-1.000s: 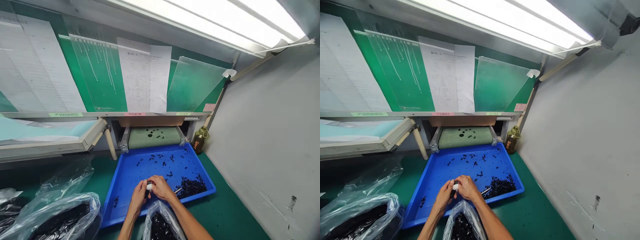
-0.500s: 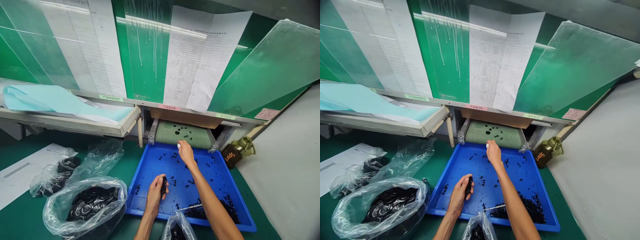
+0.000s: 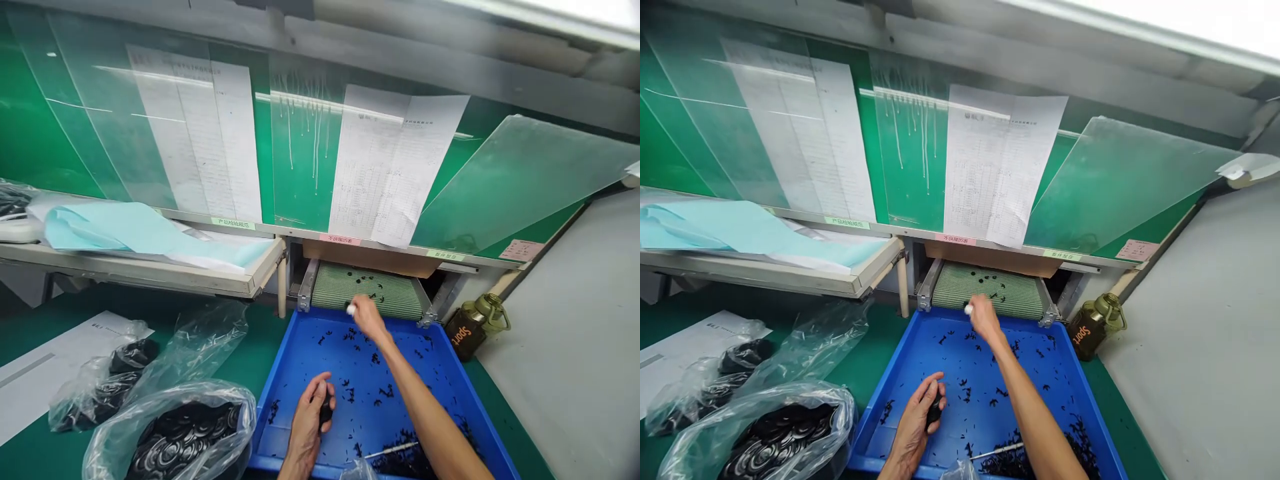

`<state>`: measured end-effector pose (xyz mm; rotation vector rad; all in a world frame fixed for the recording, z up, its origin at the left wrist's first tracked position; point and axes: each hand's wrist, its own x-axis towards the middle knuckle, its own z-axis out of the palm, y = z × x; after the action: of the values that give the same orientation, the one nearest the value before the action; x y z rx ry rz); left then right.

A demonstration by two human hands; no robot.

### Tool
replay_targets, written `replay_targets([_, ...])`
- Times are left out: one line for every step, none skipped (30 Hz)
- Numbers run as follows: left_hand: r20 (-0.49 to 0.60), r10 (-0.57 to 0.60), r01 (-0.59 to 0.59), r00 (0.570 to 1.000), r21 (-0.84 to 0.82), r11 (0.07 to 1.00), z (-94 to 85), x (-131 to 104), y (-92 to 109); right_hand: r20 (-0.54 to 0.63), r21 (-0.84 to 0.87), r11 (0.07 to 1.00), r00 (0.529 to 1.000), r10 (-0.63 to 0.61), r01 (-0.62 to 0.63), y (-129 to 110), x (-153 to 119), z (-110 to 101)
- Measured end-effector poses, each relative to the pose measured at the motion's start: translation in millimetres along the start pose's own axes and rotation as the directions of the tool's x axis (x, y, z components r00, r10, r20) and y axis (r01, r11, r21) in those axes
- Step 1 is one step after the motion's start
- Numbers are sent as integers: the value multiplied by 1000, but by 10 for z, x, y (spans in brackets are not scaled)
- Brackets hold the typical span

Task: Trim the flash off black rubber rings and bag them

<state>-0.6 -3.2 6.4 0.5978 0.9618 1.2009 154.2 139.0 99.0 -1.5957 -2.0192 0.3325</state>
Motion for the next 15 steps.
replay_targets([-4,-5,5,1000,13,1000,5,12,-10,40,36,998,998,-55,54,-51,-200,51])
replay_targets([-6,-15,15,1000,28,1000,13,20,-18,78,74,992,991,-107,101,-99,-410,114])
replay_targets([-8,-24,25,1000,43,999,24,23,-24,113,111,984,982,-150,138,-143,-619,182])
replay_targets([-11,-31,32,999,62,998,36,20,-28,137,143,976,974,-181,161,-177,-815,249])
replay_targets([-11,-35,36,999,86,996,47,13,-31,152,195,965,967,-206,175,-200,-989,310])
replay_targets([-1,-38,38,999,117,992,55,2,-33,154,254,953,966,-210,166,-213,-1135,361])
replay_targets([19,-40,36,999,151,988,60,-10,-35,156,301,944,970,-188,134,-215,-1250,399])
replay_targets([47,-41,32,998,185,982,62,-22,-38,157,335,938,977,-146,86,-210,-1335,426])
replay_targets([78,-43,26,996,214,977,60,-33,-41,155,349,937,984,-91,32,-200,-1394,443])
replay_targets([104,-45,19,994,235,972,58,-43,-44,150,344,939,988,-38,-16,-187,-1435,453])
replay_targets([123,-44,12,991,250,968,56,-50,-47,142,331,942,990,0,-48,-176,-1462,460])
replay_targets([133,-41,4,990,263,965,55,-56,-49,128,317,947,992,21,-61,-166,-1482,466])
replay_targets([137,-38,-1,990,278,961,57,-62,-50,108,303,951,994,26,-58,-160,-1498,473])
replay_targets([139,-38,-4,990,294,956,62,-69,-50,89,293,955,996,24,-49,-158,-1512,484])
replay_targets([142,-42,-4,989,308,951,69,-76,-49,76,287,957,997,24,-45,-159,-1522,500])
